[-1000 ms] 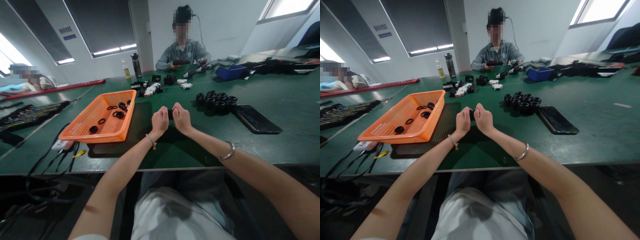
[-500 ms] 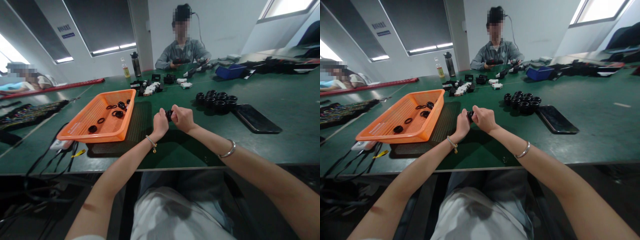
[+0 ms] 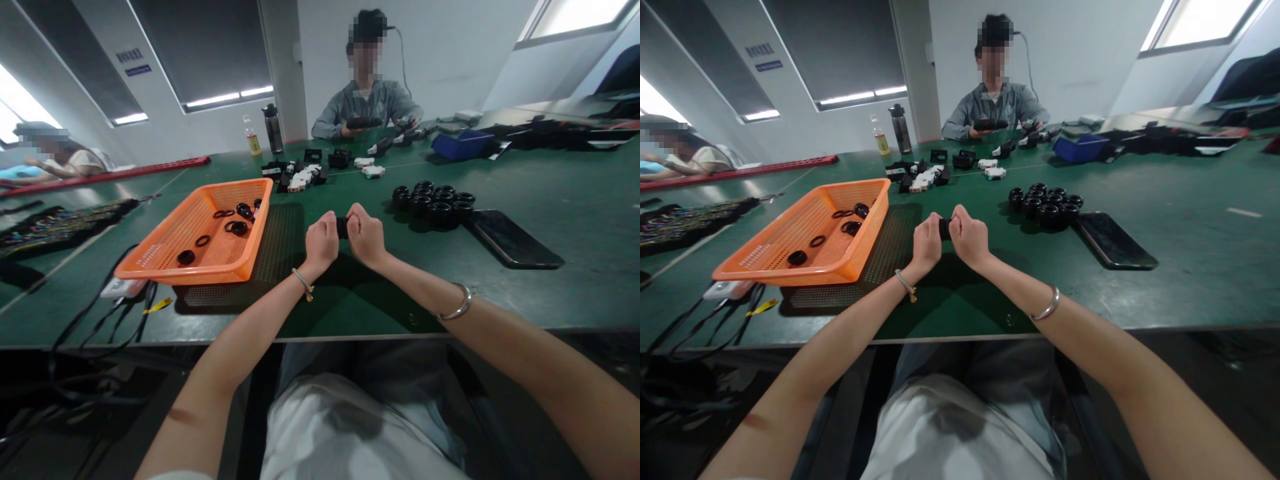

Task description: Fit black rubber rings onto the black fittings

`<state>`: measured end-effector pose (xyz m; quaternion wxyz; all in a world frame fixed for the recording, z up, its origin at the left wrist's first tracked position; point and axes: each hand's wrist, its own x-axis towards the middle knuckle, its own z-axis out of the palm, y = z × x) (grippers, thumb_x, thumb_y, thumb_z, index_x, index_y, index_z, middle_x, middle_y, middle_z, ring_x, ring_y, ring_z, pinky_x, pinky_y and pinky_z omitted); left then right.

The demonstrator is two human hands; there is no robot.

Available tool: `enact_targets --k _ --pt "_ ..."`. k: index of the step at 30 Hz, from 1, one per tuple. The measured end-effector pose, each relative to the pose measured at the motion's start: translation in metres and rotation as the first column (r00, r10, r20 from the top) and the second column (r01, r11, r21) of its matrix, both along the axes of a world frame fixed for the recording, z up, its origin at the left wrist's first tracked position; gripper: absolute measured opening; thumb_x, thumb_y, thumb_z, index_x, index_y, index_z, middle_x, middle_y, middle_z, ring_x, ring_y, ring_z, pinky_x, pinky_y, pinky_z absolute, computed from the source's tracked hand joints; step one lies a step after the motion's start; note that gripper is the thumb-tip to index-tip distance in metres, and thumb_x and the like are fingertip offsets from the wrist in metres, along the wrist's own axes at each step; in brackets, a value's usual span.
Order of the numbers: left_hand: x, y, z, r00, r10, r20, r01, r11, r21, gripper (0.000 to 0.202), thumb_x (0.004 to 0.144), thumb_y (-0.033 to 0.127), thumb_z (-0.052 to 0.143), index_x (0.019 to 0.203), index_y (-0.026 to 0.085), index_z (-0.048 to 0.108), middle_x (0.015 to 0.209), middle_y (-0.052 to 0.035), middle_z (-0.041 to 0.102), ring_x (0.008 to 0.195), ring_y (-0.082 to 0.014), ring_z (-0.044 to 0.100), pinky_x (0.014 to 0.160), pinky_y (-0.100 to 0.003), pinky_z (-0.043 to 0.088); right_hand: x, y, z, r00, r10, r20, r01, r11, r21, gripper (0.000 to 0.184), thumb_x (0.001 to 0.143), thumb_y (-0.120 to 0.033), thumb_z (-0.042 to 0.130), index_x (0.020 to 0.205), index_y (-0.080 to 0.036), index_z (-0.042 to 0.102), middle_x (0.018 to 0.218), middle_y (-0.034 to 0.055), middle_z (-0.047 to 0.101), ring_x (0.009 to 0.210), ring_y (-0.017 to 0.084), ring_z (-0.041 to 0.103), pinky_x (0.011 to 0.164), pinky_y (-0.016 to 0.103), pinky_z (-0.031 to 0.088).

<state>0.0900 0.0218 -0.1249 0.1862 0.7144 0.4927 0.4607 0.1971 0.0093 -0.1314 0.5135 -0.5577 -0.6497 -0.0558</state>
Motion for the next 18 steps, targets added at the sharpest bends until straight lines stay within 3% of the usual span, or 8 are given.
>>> enact_targets --k 5,9,12,18 --pt "0.009 0.009 -0.009 0.97 -0.036 0.242 0.114 0.942 -0.317 0.066 0.092 0.057 0.017 0.06 0.018 0.058 0.05 -0.0037 0.055 0.053 -0.0147 0.057 0.057 -0.027 0.043 0.018 0.004 0.001 0.94 0.068 0.335 -0.117 0.985 0.13 0.018 0.081 -0.025 0.033 0.069 -0.022 0.045 0.056 0.0019 0.05 0.052 0.015 0.044 0.052 0.027 0.03" --pt "0.009 0.008 -0.009 0.963 -0.007 0.268 0.116 0.913 -0.391 0.062 0.094 0.052 0.02 0.058 0.017 0.055 0.047 -0.0021 0.051 0.051 -0.0134 0.054 0.055 -0.025 0.041 0.021 0.004 0.001 0.891 0.058 0.451 -0.166 0.965 0.204 0.02 0.082 -0.023 0.033 0.066 -0.022 0.044 0.055 0.0026 0.052 0.051 0.015 0.045 0.052 0.027 0.03" --pt "0.006 0.002 -0.006 0.976 0.014 0.218 0.06 0.942 -0.33 0.055 0.095 0.042 0.022 0.055 0.017 0.051 0.049 -0.0018 0.051 0.05 -0.0128 0.051 0.054 -0.024 0.038 0.015 0.001 -0.001 0.908 0.035 0.418 -0.139 0.966 0.22 0.019 0.082 -0.021 0.032 0.069 -0.021 0.046 0.053 0.0014 0.051 0.048 0.014 0.043 0.049 0.027 0.028" --pt "-0.002 -0.005 0.002 0.998 0.061 -0.021 -0.062 0.997 -0.049 0.043 0.095 0.028 0.023 0.068 0.017 0.055 0.063 -0.0052 0.06 0.063 -0.0162 0.057 0.061 -0.026 0.038 -0.002 -0.002 -0.002 0.982 -0.029 0.185 0.001 0.989 0.15 0.018 0.082 -0.02 0.031 0.071 -0.022 0.046 0.05 -0.0018 0.045 0.043 0.012 0.038 0.048 0.026 0.024"
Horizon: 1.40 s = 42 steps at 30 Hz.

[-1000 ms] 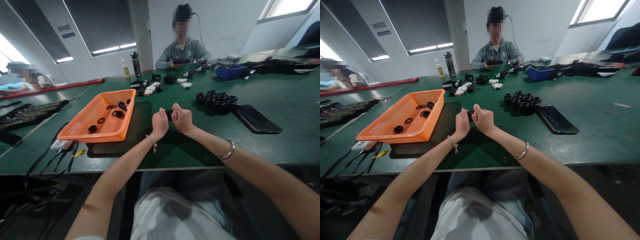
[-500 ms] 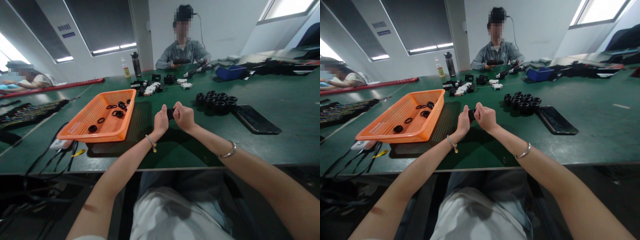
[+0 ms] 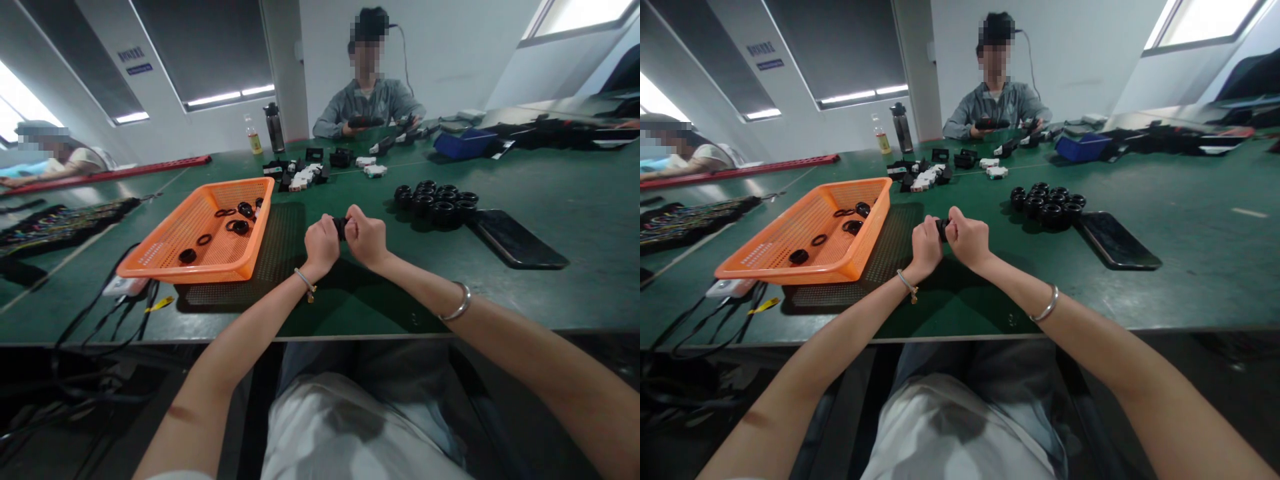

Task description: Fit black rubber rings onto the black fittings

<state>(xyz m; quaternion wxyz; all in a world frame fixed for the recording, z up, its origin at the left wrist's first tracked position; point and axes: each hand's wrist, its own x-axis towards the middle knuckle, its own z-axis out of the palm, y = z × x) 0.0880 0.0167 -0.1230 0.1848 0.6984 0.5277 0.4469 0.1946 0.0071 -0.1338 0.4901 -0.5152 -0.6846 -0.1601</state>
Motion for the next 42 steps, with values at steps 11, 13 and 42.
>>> enact_targets --k 11,13,42 --pt "0.007 0.005 -0.003 0.965 -0.103 0.241 0.131 0.986 -0.102 0.053 0.095 0.045 0.022 0.066 0.017 0.056 0.06 -0.0037 0.058 0.059 -0.0141 0.056 0.058 -0.025 0.042 0.012 0.006 0.0 0.997 0.056 0.054 -0.057 0.998 0.013 0.019 0.084 -0.02 0.031 0.071 -0.022 0.045 0.053 -0.0003 0.047 0.048 0.014 0.043 0.05 0.026 0.029" --pt "0.012 0.007 -0.005 0.929 -0.094 0.358 0.197 0.945 -0.263 0.06 0.093 0.053 0.021 0.063 0.016 0.057 0.052 -0.0032 0.052 0.052 -0.014 0.054 0.054 -0.026 0.042 0.021 0.008 0.001 0.979 0.096 0.182 -0.113 0.99 0.085 0.02 0.084 -0.02 0.031 0.07 -0.022 0.045 0.055 0.0012 0.05 0.05 0.014 0.044 0.051 0.027 0.03" --pt "0.005 0.009 -0.007 0.981 -0.093 0.169 0.113 0.987 -0.115 0.049 0.095 0.04 0.025 0.065 0.018 0.056 0.063 -0.0041 0.059 0.065 -0.0159 0.057 0.065 -0.026 0.043 0.006 0.01 -0.001 0.995 0.005 -0.103 -0.025 0.982 -0.187 0.019 0.083 -0.022 0.032 0.069 -0.024 0.044 0.051 -0.0019 0.042 0.045 0.014 0.039 0.049 0.027 0.025"
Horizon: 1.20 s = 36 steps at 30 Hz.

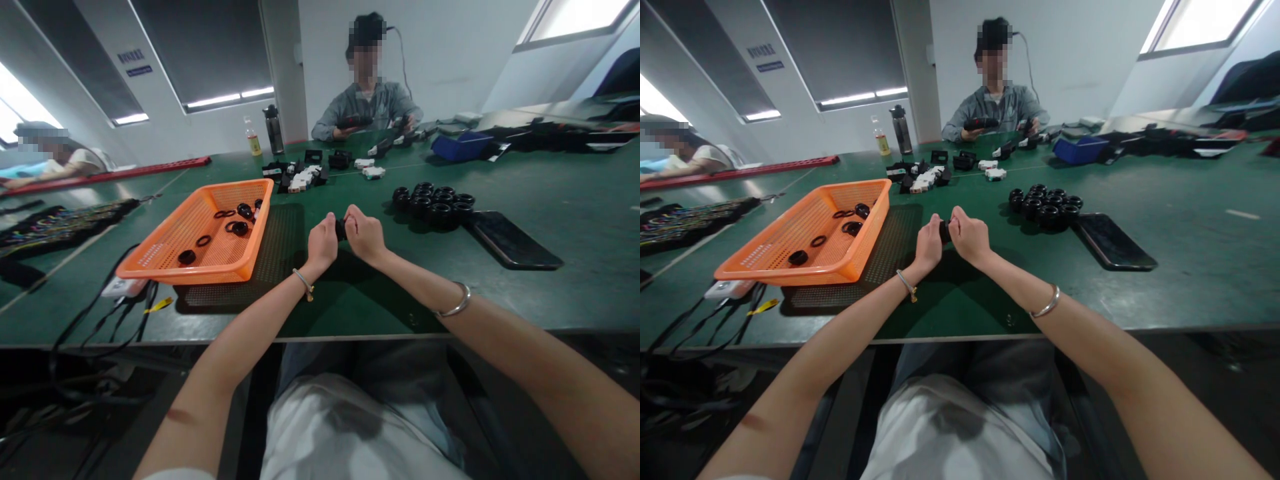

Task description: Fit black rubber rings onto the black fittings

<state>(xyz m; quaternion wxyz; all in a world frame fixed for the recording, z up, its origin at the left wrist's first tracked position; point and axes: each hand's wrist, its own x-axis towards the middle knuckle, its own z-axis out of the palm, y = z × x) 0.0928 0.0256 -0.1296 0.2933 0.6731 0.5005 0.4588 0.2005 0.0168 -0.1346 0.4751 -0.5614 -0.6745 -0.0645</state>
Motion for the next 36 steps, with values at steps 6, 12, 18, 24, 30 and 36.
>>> enact_targets --k 6,12,18,24,30,36 --pt "0.001 0.009 -0.01 0.984 -0.036 0.176 0.068 0.981 -0.179 0.039 0.093 0.042 0.034 0.074 0.016 0.056 0.061 -0.0002 0.054 0.058 -0.0123 0.053 0.062 -0.025 0.042 0.013 0.008 -0.002 0.994 0.106 -0.014 -0.107 0.991 -0.077 0.02 0.087 -0.027 0.033 0.073 -0.023 0.047 0.057 -0.0004 0.051 0.051 0.015 0.048 0.051 0.027 0.031" --pt "-0.003 0.011 -0.007 0.969 -0.037 0.243 0.112 0.947 -0.3 0.02 0.091 0.033 0.044 0.093 0.015 0.052 0.074 -0.0005 0.057 0.052 -0.0071 0.05 0.052 -0.021 0.04 0.027 0.017 -0.001 0.942 0.25 -0.222 -0.306 0.912 -0.272 0.011 0.084 -0.028 0.044 0.088 -0.021 0.052 0.073 0.0019 0.062 0.067 0.016 0.058 0.063 0.029 0.044" --pt "-0.011 0.01 -0.001 0.987 -0.022 0.16 0.031 0.998 -0.048 0.03 0.074 0.022 0.066 0.1 0.014 0.054 0.102 -0.0066 0.061 0.079 -0.0108 0.058 0.07 -0.023 0.047 0.041 0.021 -0.003 0.794 0.488 -0.363 -0.603 0.709 -0.365 0.044 0.067 -0.017 0.06 0.11 -0.021 0.051 0.102 0.0052 0.065 0.085 0.017 0.063 0.072 0.033 0.052" --pt "-0.014 0.009 -0.003 0.986 -0.163 0.03 0.161 0.986 0.041 0.034 0.069 0.021 0.069 0.102 0.014 0.061 0.101 -0.0085 0.065 0.077 -0.0124 0.058 0.076 -0.028 0.049 0.041 0.014 0.005 0.898 0.427 -0.111 -0.438 0.834 -0.335 0.048 0.061 -0.019 0.067 0.107 -0.021 0.058 0.099 0.0061 0.069 0.09 0.022 0.064 0.078 0.036 0.05" --pt "-0.01 0.014 -0.01 0.931 -0.282 0.232 0.291 0.957 -0.004 0.056 0.072 0.014 0.063 0.125 0.018 0.046 0.124 -0.0136 0.057 0.085 -0.0113 0.061 0.079 -0.028 0.052 0.05 0.023 0.005 0.981 0.165 -0.103 -0.185 0.953 -0.24 0.035 0.058 -0.022 0.067 0.092 -0.019 0.057 0.088 0.0052 0.067 0.081 0.022 0.063 0.075 0.036 0.049" --pt "-0.011 0.013 -0.011 0.967 -0.229 0.109 0.232 0.973 -0.015 0.046 0.072 0.011 0.059 0.117 0.013 0.051 0.121 -0.0155 0.057 0.086 -0.013 0.061 0.077 -0.029 0.052 0.086 0.037 -0.003 0.964 -0.259 0.052 0.264 0.925 -0.273 0.031 0.062 -0.034 0.069 0.085 -0.017 0.058 0.086 0.0129 0.062 0.085 0.029 0.057 0.078 0.044 0.045"
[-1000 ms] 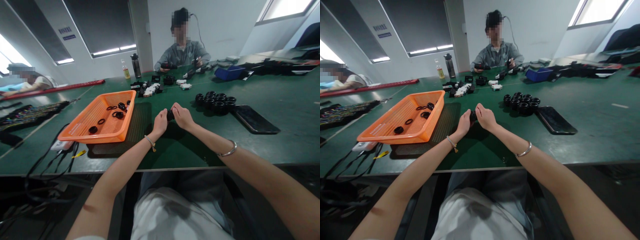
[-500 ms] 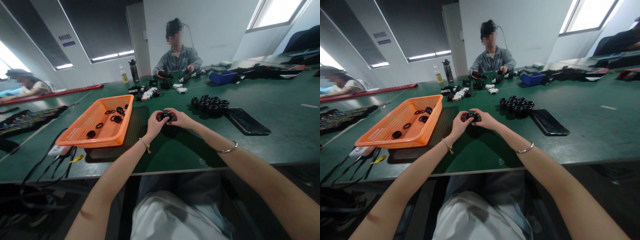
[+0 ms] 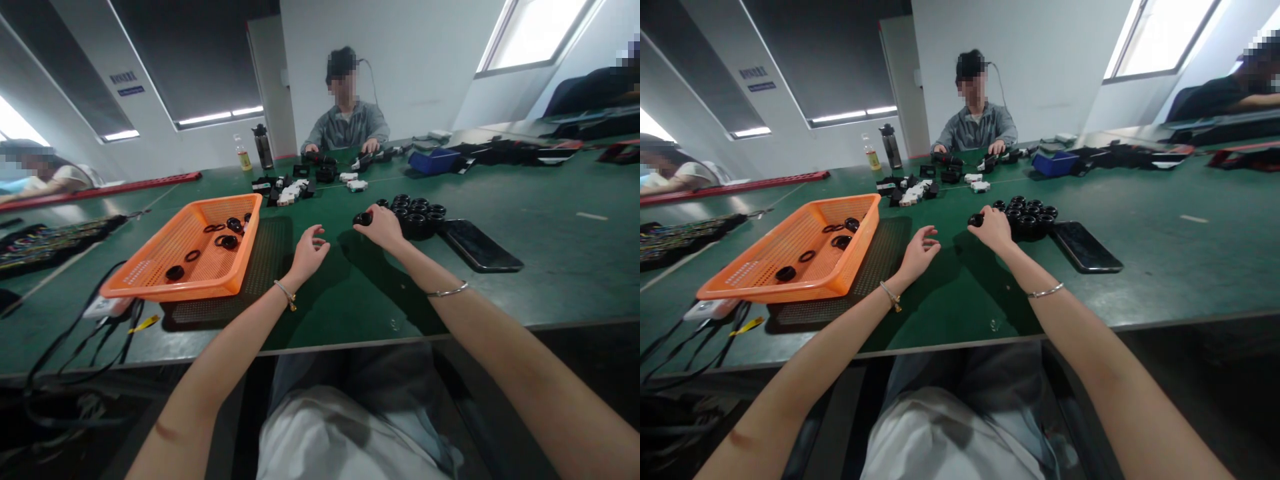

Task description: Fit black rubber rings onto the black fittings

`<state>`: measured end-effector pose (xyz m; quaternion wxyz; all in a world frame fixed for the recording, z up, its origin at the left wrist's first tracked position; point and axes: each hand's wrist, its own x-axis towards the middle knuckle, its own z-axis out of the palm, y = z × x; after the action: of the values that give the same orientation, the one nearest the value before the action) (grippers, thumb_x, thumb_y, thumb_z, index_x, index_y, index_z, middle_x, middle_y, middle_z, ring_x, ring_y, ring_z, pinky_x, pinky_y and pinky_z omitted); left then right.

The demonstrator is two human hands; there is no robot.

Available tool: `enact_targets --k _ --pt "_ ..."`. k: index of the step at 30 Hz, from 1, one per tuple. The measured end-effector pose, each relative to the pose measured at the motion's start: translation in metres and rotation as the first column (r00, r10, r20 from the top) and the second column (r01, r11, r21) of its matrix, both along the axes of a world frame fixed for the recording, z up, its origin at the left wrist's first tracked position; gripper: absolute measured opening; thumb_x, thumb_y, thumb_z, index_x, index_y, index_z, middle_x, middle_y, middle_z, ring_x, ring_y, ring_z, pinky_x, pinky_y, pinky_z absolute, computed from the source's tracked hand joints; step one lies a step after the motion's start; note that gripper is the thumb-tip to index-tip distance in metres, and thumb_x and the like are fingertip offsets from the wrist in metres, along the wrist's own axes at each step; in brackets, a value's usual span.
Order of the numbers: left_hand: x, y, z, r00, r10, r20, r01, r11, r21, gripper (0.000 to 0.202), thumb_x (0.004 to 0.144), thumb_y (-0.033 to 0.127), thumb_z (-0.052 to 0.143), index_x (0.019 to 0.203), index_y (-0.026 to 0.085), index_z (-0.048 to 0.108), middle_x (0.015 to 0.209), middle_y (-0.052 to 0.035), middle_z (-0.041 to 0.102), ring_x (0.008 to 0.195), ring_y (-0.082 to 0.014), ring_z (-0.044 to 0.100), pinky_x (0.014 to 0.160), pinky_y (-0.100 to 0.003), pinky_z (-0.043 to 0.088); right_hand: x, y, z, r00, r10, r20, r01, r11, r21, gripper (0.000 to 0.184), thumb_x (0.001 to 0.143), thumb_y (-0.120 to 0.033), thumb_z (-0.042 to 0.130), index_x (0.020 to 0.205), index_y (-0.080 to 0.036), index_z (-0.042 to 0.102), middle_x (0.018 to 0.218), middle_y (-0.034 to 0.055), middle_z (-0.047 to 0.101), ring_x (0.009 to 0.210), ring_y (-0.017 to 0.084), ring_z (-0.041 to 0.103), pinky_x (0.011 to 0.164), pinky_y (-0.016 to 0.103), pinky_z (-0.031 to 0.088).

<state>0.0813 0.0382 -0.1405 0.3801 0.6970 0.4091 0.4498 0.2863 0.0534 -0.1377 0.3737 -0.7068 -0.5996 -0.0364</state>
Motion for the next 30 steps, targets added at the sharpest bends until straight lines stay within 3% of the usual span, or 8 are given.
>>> enact_targets --k 5,12,16,20,23,26,28,30 --pt "0.0 0.0 -0.002 0.999 0.003 -0.055 0.001 0.998 0.068 0.043 0.073 0.011 0.058 0.115 0.014 0.052 0.116 -0.0135 0.056 0.082 -0.0115 0.06 0.069 -0.026 0.052 0.032 0.003 -0.005 0.987 -0.116 0.115 0.108 0.991 0.081 0.041 0.066 -0.051 0.067 0.083 -0.014 0.065 0.104 0.0206 0.055 0.107 0.038 0.044 0.083 0.052 0.039" --pt "-0.001 -0.001 -0.006 0.98 -0.031 -0.196 0.072 0.976 0.205 0.044 0.074 0.012 0.056 0.117 0.017 0.05 0.115 -0.0106 0.053 0.083 -0.0117 0.058 0.065 -0.024 0.05 0.04 0.007 -0.007 0.957 -0.199 0.209 0.188 0.979 0.073 0.046 0.074 -0.059 0.058 0.088 -0.017 0.067 0.114 0.0202 0.05 0.114 0.041 0.035 0.086 0.06 0.03" --pt "-0.002 -0.008 0.0 0.935 0.007 -0.355 0.114 0.94 0.321 0.045 0.076 0.015 0.053 0.121 0.016 0.047 0.12 -0.0121 0.05 0.09 -0.0147 0.057 0.077 -0.03 0.052 0.039 0.008 -0.007 0.937 -0.243 0.251 0.242 0.97 0.034 0.047 0.076 -0.058 0.057 0.095 -0.016 0.065 0.115 0.0204 0.051 0.115 0.042 0.033 0.086 0.06 0.027" --pt "-0.005 -0.021 0.022 0.848 0.171 -0.502 0.119 0.861 0.494 0.044 0.079 0.02 0.053 0.122 0.017 0.048 0.124 -0.0124 0.049 0.11 -0.022 0.051 0.096 -0.037 0.045 0.033 0.003 -0.002 0.934 -0.223 0.281 0.227 0.974 0.016 0.047 0.08 -0.052 0.055 0.107 -0.014 0.06 0.117 0.0227 0.052 0.117 0.042 0.032 0.086 0.06 0.026" --pt "-0.015 -0.026 0.054 0.727 0.366 -0.581 0.031 0.828 0.56 0.038 0.08 0.027 0.053 0.116 0.014 0.054 0.123 -0.0151 0.051 0.113 -0.0273 0.049 0.096 -0.04 0.044 0.026 -0.002 0.003 0.939 -0.157 0.305 0.152 0.988 0.04 0.042 0.083 -0.045 0.052 0.109 -0.013 0.058 0.118 0.0225 0.052 0.117 0.041 0.031 0.087 0.058 0.026" --pt "-0.039 -0.016 0.093 0.514 0.515 -0.686 -0.099 0.83 0.549 0.035 0.082 0.031 0.051 0.107 0.01 0.061 0.114 -0.0196 0.057 0.114 -0.0334 0.049 0.093 -0.044 0.044 0.021 -0.003 0.005 0.938 -0.108 0.328 0.097 0.994 0.049 0.038 0.083 -0.04 0.05 0.108 -0.013 0.06 0.118 0.0226 0.052 0.117 0.041 0.032 0.087 0.057 0.027" --pt "-0.066 0.003 0.118 0.345 0.531 -0.774 -0.18 0.847 0.5 0.031 0.081 0.026 0.05 0.102 0.009 0.065 0.108 -0.0205 0.061 0.108 -0.0337 0.055 0.089 -0.044 0.046 0.018 -0.002 0.004 0.936 -0.095 0.34 0.086 0.995 0.041 0.036 0.083 -0.036 0.05 0.107 -0.012 0.061 0.118 0.0227 0.053 0.116 0.041 0.032 0.086 0.057 0.027" --pt "-0.098 0.028 0.135 0.173 0.466 -0.868 -0.211 0.878 0.429 0.027 0.076 0.021 0.054 0.096 0.01 0.068 0.099 -0.0187 0.066 0.103 -0.0323 0.059 0.087 -0.04 0.047 0.017 -0.002 0.003 0.932 -0.094 0.351 0.086 0.996 0.037 0.035 0.082 -0.033 0.049 0.107 -0.012 0.062 0.117 0.0223 0.053 0.116 0.041 0.032 0.086 0.056 0.027"
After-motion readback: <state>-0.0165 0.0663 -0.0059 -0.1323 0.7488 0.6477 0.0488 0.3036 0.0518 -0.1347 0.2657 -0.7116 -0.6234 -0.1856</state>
